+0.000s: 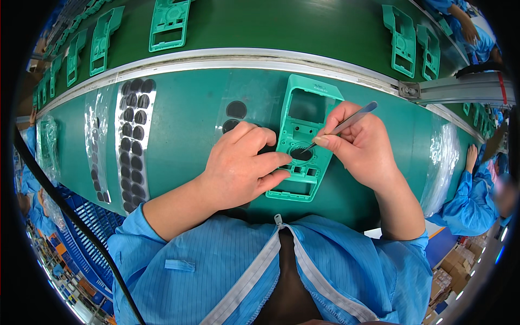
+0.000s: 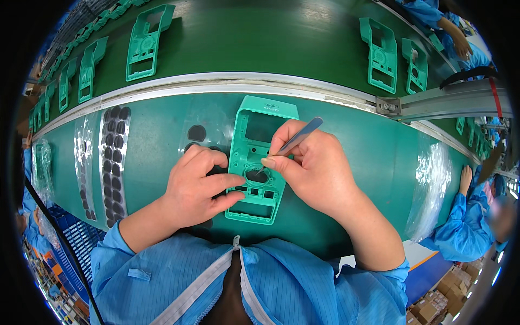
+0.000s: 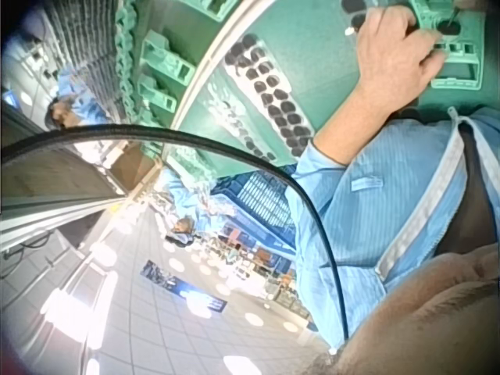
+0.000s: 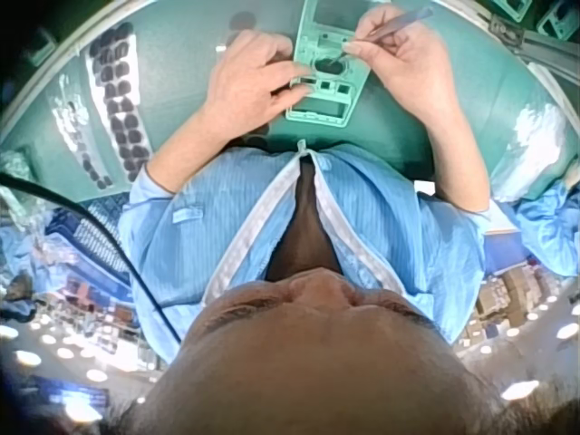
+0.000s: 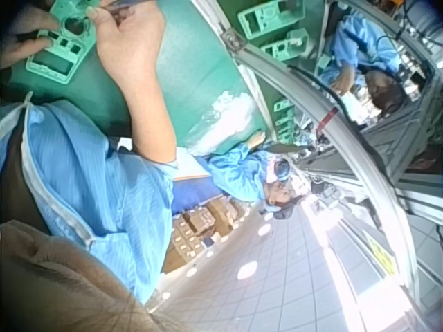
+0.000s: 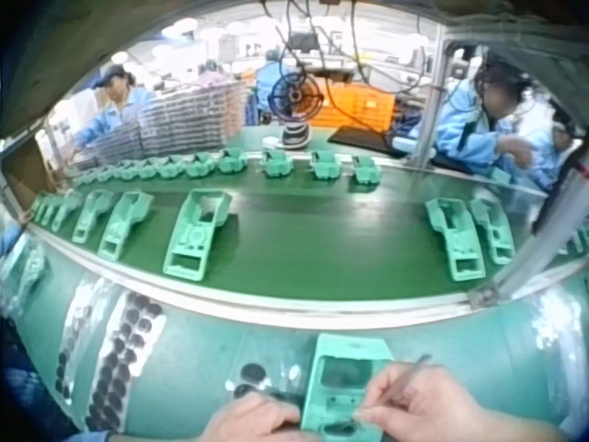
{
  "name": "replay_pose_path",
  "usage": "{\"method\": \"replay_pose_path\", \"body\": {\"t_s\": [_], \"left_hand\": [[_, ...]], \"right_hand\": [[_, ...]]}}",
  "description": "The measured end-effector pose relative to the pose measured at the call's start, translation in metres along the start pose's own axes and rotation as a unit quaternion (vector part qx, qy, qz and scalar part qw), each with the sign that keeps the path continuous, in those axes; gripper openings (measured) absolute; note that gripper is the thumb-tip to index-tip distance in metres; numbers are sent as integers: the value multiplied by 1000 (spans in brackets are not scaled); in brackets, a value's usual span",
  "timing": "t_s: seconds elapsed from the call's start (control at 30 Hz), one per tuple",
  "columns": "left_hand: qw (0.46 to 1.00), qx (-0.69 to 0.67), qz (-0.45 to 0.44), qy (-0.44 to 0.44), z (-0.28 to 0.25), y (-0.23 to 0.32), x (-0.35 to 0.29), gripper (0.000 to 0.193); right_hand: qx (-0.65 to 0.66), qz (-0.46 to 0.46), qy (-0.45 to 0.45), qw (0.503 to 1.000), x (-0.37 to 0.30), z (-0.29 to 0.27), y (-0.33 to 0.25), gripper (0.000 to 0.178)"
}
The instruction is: The recorder is seen at an assembly line, picking up a green plastic housing and using tweezers to place small black circular components into it.
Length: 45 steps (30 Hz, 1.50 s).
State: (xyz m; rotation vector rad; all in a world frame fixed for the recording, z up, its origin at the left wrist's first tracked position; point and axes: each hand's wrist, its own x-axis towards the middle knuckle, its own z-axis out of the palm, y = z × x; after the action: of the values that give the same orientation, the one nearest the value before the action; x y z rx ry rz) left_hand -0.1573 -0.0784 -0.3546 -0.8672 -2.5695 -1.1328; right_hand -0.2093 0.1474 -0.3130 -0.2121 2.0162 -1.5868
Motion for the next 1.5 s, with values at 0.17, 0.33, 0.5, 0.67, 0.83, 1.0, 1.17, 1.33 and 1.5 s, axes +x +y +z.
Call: {"method": "replay_pose_path", "body": {"t_s": [0.17,0.33,0.5,0.67,0.83,1.0,1.17,1.33,1.5], "left_hand": [[1000,0,5,-4,0,-1,-1,36],[1000,-5,4,-8,1,-3,-2,36],[1000,-11,5,-5,2,-3,-2,35],[1000,-6,9,-5,2,-3,-2,35],[1000,1,13,-14,2,-4,-2,35],[999,13,18,-28,1,-2,-2,36],[1000,6,19,-23,2,-4,-1,29],[1000,-3,12,-11,3,-3,-1,27],[1000,-5,9,-10,3,-3,-1,27]], "right_hand": [[11,-12,32,999,1,5,0,13],[5,-11,35,999,2,5,0,13],[-11,-23,41,999,2,6,3,13],[-28,-18,44,998,3,6,2,14],[-33,-17,50,998,3,7,2,14],[-40,-26,48,998,2,7,3,13],[-37,-29,44,998,-1,8,-1,13],[3,-31,49,998,-1,7,-2,13],[-2,-16,49,999,-1,7,0,13]]}}
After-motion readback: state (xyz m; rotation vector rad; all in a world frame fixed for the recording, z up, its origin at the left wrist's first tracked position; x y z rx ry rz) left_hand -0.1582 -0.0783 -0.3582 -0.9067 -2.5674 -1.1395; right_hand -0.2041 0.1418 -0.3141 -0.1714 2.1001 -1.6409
